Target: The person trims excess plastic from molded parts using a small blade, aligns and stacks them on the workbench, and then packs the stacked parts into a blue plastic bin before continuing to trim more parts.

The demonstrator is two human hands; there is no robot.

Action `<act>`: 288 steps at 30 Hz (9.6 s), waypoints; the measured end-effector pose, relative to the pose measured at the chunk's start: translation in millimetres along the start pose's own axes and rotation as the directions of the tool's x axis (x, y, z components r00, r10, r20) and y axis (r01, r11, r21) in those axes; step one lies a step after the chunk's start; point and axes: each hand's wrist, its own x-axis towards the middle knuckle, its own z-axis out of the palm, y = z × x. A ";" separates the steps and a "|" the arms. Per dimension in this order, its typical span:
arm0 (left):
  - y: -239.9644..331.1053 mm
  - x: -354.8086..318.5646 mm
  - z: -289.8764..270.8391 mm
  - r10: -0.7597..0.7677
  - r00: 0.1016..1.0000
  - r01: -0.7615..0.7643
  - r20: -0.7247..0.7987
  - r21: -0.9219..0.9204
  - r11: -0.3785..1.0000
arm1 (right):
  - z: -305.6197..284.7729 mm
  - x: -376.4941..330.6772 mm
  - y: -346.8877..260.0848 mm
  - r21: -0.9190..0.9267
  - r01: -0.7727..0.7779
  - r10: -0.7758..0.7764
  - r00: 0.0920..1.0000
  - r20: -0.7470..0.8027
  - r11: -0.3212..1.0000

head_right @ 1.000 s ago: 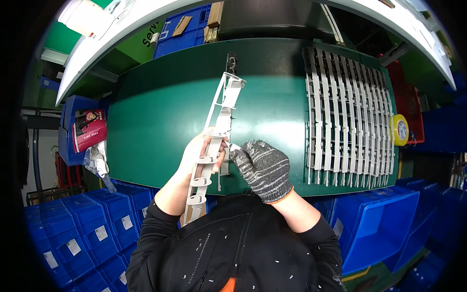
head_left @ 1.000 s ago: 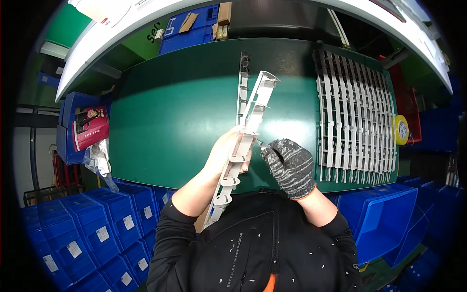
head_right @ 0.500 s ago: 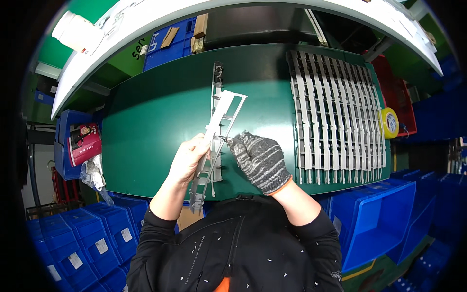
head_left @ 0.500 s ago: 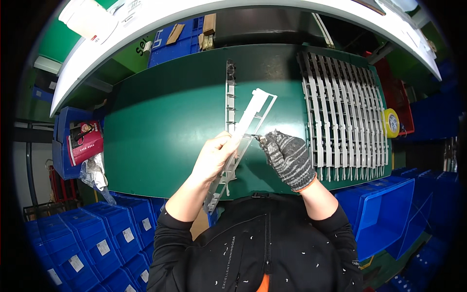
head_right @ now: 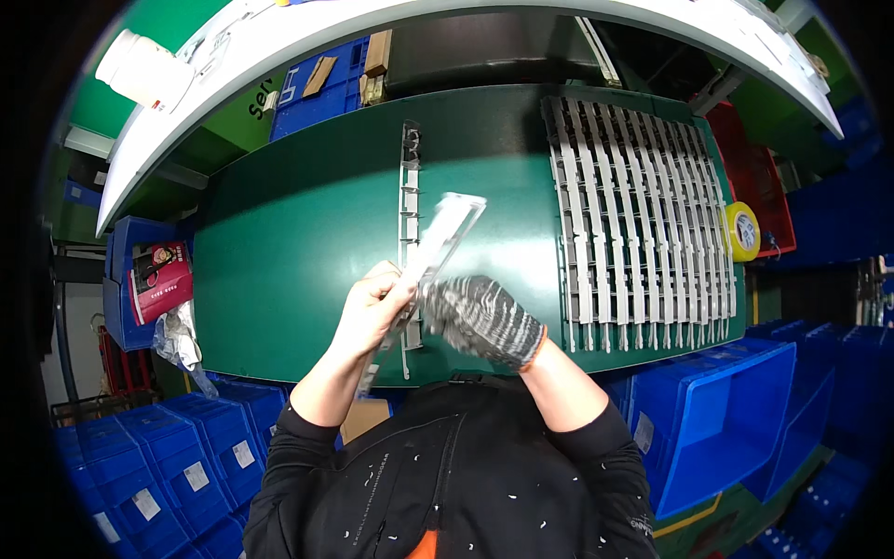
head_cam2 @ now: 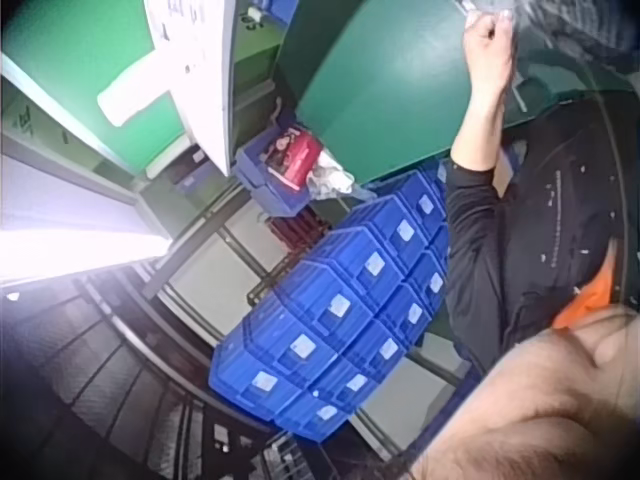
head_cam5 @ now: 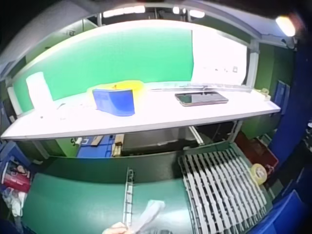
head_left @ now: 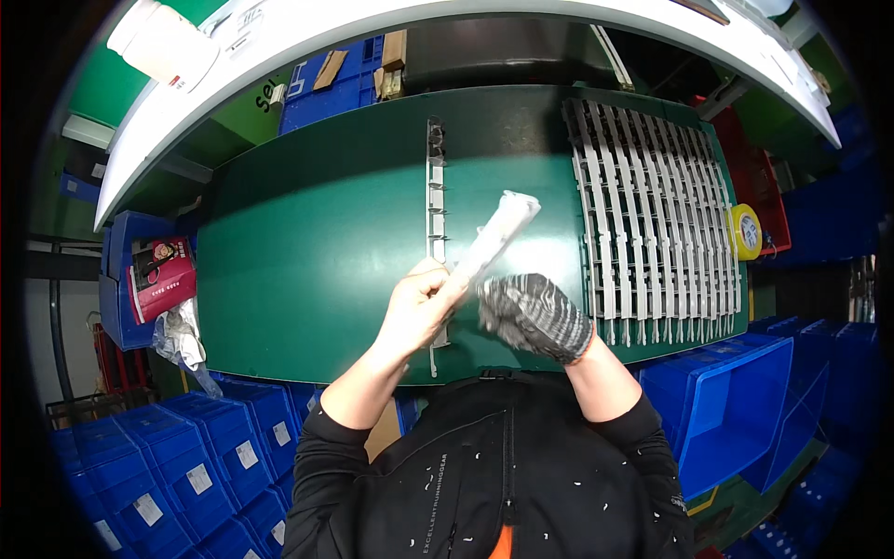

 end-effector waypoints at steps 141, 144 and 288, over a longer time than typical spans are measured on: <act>-53.2 -152.1 -95.4 0.451 0.384 0.171 -0.805 0.543 0.822 | 2.8 59.1 88.5 -0.983 0.061 -0.649 0.758 -0.068 0.175; -79.1 -92.3 -63.9 0.357 0.618 0.254 -0.701 0.608 0.753 | -60.0 58.5 118.2 -0.916 -0.382 -0.485 0.782 -0.391 0.123; -93.4 89.8 118.5 -0.032 0.923 0.222 -0.383 0.462 0.859 | -157.4 21.3 57.4 -0.659 -0.497 -0.343 0.585 -0.735 0.565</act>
